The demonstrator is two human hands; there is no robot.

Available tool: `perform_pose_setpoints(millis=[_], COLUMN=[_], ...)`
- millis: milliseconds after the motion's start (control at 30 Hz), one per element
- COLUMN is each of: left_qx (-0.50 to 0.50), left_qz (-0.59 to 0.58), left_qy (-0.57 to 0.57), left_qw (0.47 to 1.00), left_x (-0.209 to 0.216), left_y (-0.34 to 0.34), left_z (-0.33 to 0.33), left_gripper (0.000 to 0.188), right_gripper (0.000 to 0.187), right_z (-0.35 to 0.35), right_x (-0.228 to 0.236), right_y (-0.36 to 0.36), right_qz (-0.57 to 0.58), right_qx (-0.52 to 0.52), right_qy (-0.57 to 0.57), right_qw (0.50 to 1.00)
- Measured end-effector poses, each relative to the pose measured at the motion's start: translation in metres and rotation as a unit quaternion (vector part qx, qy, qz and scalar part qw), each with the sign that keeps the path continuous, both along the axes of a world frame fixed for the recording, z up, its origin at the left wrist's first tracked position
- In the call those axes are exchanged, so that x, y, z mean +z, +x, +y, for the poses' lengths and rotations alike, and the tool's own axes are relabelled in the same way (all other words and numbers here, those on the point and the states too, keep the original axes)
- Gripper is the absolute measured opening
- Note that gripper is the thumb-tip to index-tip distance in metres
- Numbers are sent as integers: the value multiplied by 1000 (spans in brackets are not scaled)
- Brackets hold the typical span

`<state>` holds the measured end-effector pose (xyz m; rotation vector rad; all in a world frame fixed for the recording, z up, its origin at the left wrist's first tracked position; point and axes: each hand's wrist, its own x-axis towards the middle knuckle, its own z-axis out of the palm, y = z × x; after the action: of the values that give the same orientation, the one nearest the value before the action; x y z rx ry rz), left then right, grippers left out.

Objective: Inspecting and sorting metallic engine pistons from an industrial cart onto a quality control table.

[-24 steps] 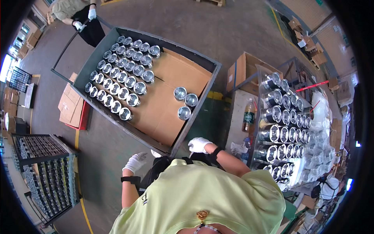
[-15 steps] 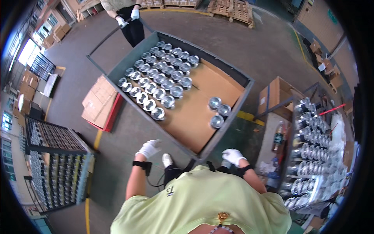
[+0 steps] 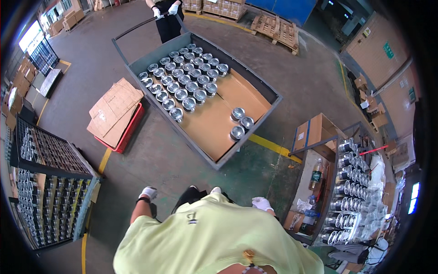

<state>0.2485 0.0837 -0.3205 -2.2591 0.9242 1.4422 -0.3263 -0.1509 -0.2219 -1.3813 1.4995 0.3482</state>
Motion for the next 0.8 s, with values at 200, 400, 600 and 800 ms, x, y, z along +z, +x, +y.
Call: perform_pose_setpoints(millis=[200, 400, 600, 800], left_qx=[-323, -592, -638, -721], left_qz=[2, -6, 39, 67], left_qy=[-5, -43, -270, -300], left_qw=[947, 805, 720, 621], left_x=[58, -65, -130, -179], left_y=[60, -9, -83, -74], left_z=[0, -126, -201, -230], left_gripper=[27, 29, 23, 20], right_gripper=[35, 30, 31, 35], right_z=[13, -31, 192, 278], right_x=[-33, -89, -161, -130], right_y=[10, -50, -67, -17], right_qz=[169, 84, 197, 190], right_qx=[243, -11, -186, -401], right_qy=[-15, -176, -105, -46], right_qw=[955, 981, 957, 895])
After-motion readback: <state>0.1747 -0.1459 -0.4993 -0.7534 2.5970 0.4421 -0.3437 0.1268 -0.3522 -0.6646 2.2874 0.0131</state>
